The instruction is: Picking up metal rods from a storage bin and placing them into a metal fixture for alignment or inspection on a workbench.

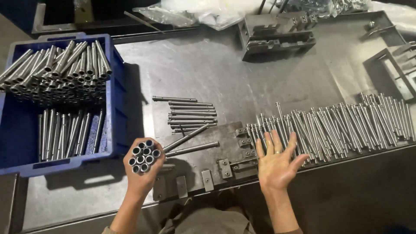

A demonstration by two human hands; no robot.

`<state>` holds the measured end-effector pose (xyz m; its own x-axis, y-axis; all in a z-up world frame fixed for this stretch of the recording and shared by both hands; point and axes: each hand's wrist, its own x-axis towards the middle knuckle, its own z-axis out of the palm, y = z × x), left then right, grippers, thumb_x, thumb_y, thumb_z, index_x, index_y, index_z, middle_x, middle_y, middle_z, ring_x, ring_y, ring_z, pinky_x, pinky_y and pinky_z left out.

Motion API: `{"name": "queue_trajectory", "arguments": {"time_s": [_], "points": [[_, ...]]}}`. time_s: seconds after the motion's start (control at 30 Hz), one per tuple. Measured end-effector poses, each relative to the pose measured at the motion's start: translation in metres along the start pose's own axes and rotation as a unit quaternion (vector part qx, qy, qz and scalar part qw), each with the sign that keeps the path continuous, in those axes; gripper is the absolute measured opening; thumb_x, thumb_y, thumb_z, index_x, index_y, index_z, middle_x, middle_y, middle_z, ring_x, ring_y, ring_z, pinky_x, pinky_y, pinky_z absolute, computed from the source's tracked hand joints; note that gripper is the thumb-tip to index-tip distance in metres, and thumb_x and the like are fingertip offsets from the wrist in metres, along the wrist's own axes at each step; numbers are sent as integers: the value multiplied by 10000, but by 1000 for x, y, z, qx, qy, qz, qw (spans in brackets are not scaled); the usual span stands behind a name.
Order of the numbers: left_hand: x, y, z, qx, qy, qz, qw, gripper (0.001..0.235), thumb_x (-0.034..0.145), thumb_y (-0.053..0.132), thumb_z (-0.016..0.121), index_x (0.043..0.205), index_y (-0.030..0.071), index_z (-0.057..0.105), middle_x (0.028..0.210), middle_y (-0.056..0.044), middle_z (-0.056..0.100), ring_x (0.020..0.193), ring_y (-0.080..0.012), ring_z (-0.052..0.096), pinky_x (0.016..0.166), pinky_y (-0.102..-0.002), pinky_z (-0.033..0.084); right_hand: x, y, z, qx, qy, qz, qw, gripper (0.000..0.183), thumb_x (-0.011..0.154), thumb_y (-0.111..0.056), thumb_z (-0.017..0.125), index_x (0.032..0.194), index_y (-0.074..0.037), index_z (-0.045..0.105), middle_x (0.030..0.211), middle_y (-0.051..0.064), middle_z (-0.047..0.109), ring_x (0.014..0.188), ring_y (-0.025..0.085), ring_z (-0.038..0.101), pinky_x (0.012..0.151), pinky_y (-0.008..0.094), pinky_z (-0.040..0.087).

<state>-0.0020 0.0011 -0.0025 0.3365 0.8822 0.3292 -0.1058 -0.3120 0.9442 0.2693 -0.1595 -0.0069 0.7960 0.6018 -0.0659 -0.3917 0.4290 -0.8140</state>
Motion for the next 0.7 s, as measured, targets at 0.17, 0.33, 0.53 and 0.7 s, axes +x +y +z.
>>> {"name": "queue_trajectory", "arguments": {"time_s": [0.17, 0.33, 0.53, 0.7], "points": [[5, -6, 4, -37, 32, -12, 999, 279, 690, 7, 770, 953, 8, 675, 712, -138, 691, 663, -148, 632, 671, -333, 560, -7, 3, 4, -63, 13, -9, 998, 903, 856, -852, 221, 1620, -381, 121, 1587, 152, 293, 1501, 334, 318, 1230, 575, 259], [0, -2, 2, -27, -2, -7, 1000, 263, 834, 60, 719, 1065, 43, 595, 887, -57, 676, 794, -158, 666, 775, -277, 566, -23, -7, 7, -155, -34, -59, 986, 1114, 807, -890, 445, 1615, -243, 34, 1636, 308, 229, 1477, 476, 353, 1177, 645, 338], [1, -2, 3, -60, -12, 3, 998, 264, 828, 64, 705, 1061, 49, 582, 864, -54, 656, 775, -159, 643, 735, -281, 555, -34, -10, -7, -233, -59, -64, 969, 1105, 806, -925, 421, 1613, -304, -8, 1655, 298, 232, 1433, 479, 420, 1144, 637, 380], [1, 0, 3, -34, -7, 11, 999, 256, 806, 75, 703, 1034, 55, 588, 862, -45, 663, 768, -153, 650, 734, -280, 555, -60, -41, 19, -363, -92, -14, 927, 972, 881, -721, 337, 1596, -252, -126, 1703, 236, 115, 1423, 425, 438, 1019, 637, 511]]}}
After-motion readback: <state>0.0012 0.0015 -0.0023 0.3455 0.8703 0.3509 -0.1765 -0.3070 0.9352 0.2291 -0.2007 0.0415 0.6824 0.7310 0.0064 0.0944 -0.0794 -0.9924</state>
